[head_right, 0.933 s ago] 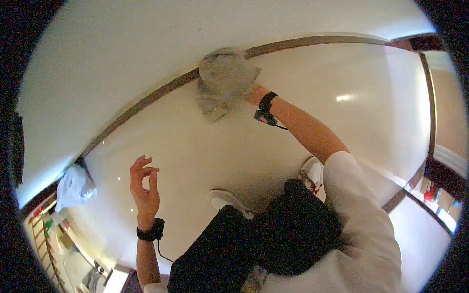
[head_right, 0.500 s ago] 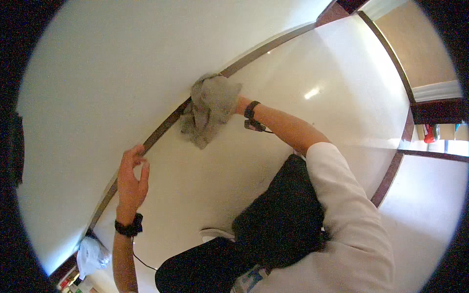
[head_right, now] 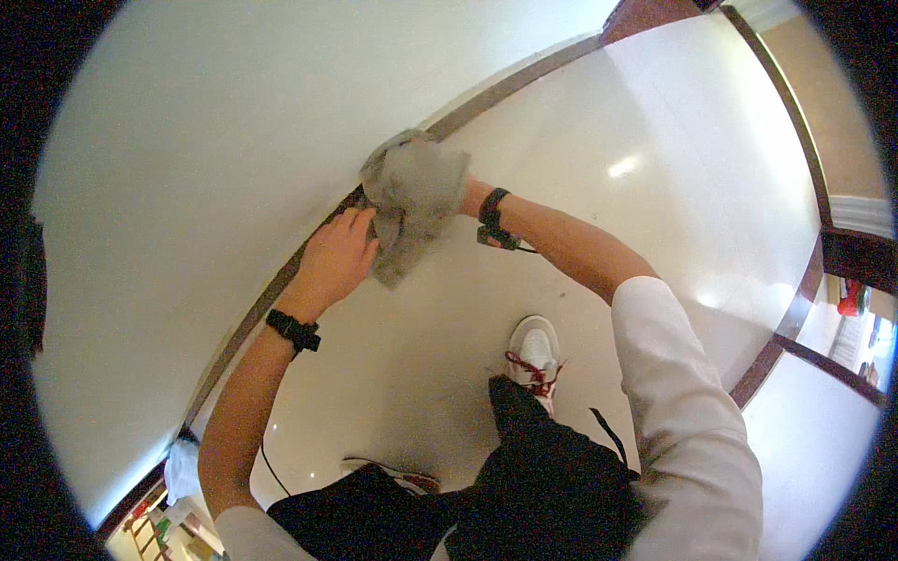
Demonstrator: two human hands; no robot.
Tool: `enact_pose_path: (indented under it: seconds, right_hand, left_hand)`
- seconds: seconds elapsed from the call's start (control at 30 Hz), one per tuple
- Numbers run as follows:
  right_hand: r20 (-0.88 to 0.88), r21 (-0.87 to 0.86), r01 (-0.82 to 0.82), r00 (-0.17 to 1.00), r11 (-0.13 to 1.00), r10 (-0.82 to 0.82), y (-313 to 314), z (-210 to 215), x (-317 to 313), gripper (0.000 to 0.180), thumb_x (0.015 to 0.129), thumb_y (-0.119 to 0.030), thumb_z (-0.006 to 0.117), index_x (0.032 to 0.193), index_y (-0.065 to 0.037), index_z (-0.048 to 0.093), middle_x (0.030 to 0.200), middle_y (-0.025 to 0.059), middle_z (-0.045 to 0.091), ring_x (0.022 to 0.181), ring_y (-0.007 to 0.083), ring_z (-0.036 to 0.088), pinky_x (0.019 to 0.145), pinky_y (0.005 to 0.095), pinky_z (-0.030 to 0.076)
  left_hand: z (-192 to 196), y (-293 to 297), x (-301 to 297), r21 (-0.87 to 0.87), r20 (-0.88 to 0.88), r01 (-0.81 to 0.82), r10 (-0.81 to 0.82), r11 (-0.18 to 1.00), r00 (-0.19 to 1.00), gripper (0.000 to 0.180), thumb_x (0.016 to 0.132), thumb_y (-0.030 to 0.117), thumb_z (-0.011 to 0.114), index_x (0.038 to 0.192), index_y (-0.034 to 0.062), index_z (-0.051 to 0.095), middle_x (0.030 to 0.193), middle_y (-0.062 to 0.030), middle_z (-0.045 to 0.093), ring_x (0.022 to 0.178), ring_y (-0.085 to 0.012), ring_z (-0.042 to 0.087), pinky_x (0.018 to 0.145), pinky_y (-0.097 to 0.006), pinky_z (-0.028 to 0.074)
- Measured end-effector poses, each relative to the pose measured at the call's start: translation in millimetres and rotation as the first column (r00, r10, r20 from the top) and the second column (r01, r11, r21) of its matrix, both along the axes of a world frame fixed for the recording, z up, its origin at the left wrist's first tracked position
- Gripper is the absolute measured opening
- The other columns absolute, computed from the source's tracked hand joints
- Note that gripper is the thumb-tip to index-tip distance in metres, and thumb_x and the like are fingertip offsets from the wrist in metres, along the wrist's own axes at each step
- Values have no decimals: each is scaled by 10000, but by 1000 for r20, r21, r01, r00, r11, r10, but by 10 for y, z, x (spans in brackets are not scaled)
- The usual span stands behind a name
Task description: The person wipes the wall and crown molding in a hallway and adjacent room with a cloth.
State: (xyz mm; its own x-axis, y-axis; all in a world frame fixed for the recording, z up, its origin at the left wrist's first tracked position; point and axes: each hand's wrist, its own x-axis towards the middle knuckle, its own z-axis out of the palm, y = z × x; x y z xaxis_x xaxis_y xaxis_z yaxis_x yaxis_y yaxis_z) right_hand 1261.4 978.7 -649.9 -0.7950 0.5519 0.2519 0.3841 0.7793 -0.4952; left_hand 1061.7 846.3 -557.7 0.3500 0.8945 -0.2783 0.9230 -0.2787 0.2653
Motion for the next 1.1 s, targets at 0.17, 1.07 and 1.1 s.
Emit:
enact_pose_path:
  seconds: [0.17,1.07,1.1]
  right_hand:
    - [89,121,-23,996,992,12,497,-426,552,322,915,-311,678,1152,-98,724,1186,131,684,1112,347,608,992,482,468]
    - [-83,-806,-573,361,-151,-929,381,-39,1645,306,1045,-214,554,1280,-18,562,1065,132,617,1034,256,619,821,354,546]
    - [-24,-925,-373,256,-76,-966,267,167,1391,283,1042,-183,577,1238,20,556,1103,151,628,974,241,650,777,353,567]
  left_hand:
    - [-644,150,679,-301,-34,-396,406,867,913,554,1009,247,610,1426,-78,444,1329,-315,545,1184,-442,610,986,-498,542]
    - [-742,436,913,-392,914,-913,156,110,-374,284,1030,64,553,1251,-30,403,1058,-192,640,914,-283,695,793,-427,668]
    - [-761,420,859,-389,915,-916,158,100,-371,284,1030,64,553,1251,-30,403,1058,-192,640,914,-283,695,793,-427,668]
